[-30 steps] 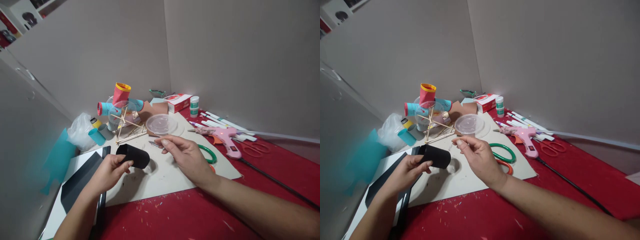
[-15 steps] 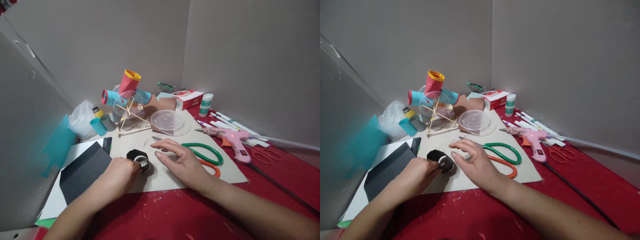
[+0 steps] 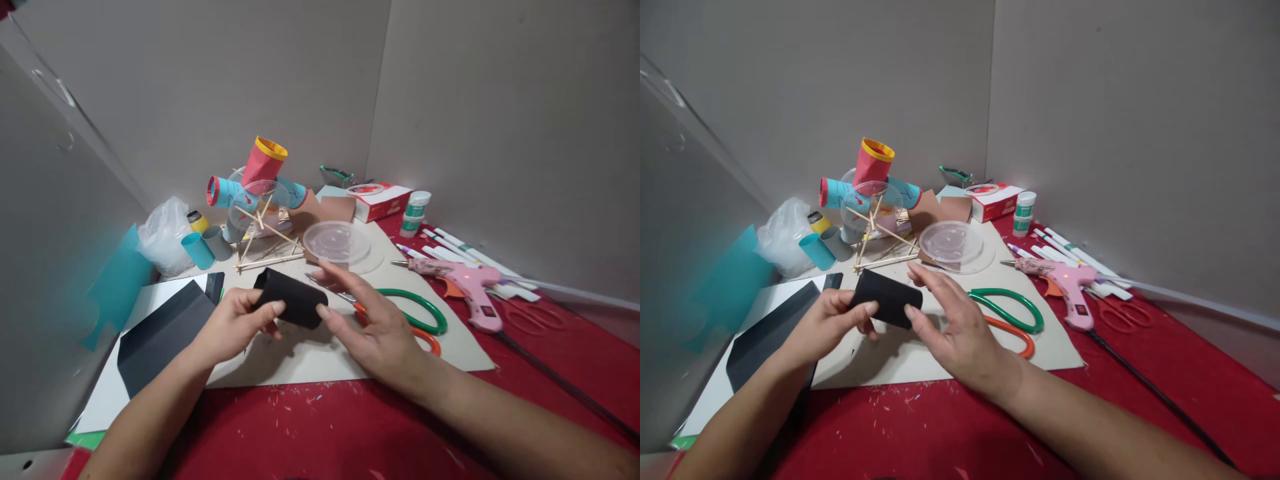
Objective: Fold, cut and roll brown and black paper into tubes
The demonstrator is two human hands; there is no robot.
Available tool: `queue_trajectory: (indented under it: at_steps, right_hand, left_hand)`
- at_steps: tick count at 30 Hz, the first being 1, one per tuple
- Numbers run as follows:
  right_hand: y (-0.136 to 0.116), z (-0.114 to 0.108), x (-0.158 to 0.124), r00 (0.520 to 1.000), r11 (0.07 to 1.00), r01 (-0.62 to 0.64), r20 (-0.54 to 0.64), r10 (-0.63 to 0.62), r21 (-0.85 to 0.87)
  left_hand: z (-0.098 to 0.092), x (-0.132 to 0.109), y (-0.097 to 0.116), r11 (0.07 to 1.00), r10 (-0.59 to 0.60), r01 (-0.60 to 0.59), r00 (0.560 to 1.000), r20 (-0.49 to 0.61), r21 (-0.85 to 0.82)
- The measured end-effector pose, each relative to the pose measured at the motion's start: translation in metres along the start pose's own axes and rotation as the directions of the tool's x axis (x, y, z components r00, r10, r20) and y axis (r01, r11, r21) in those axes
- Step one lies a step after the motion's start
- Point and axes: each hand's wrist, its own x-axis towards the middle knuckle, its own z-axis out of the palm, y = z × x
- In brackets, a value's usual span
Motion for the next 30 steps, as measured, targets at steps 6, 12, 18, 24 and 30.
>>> queue_trajectory:
  at_steps: [6, 12, 18, 24, 30]
  right_hand:
    - [-0.003, -0.004, 0.005, 0.937, 0.93, -0.243, -0.183, 0.299, 0.276]
    - [-0.007, -0.005, 0.009, 0.936, 0.92, -0.331, -0.05, 0.348, 0.21]
    - [-0.012, -0.003, 0.01, 0.834, 0.797, -0.552, 0.167, 0.527, 0.245]
    - [-0.007, -0.007, 0.013, 0.774, 0.688, -0.634, 0.288, 0.564, 0.354]
    - [-0.001, -0.008, 0.016, 0.705, 0.536, -0.687, 0.27, 0.656, 0.491]
  left_hand:
    - [0.004, 0.011, -0.007, 0.812, -0.14, 0.075, 0.988, -0.068, -0.579]
    - [0.017, 0.012, -0.012, 0.715, -0.203, 0.146, 0.979, -0.003, -0.684]
    - [0.033, 0.01, -0.02, 0.739, -0.142, 0.113, 0.99, 0.011, -0.664]
    - [0.035, 0.009, -0.022, 0.778, -0.12, 0.131, 0.991, 0.058, -0.614]
    - [0.021, 0.008, -0.013, 0.856, -0.12, 0.14, 0.99, 0.072, -0.497]
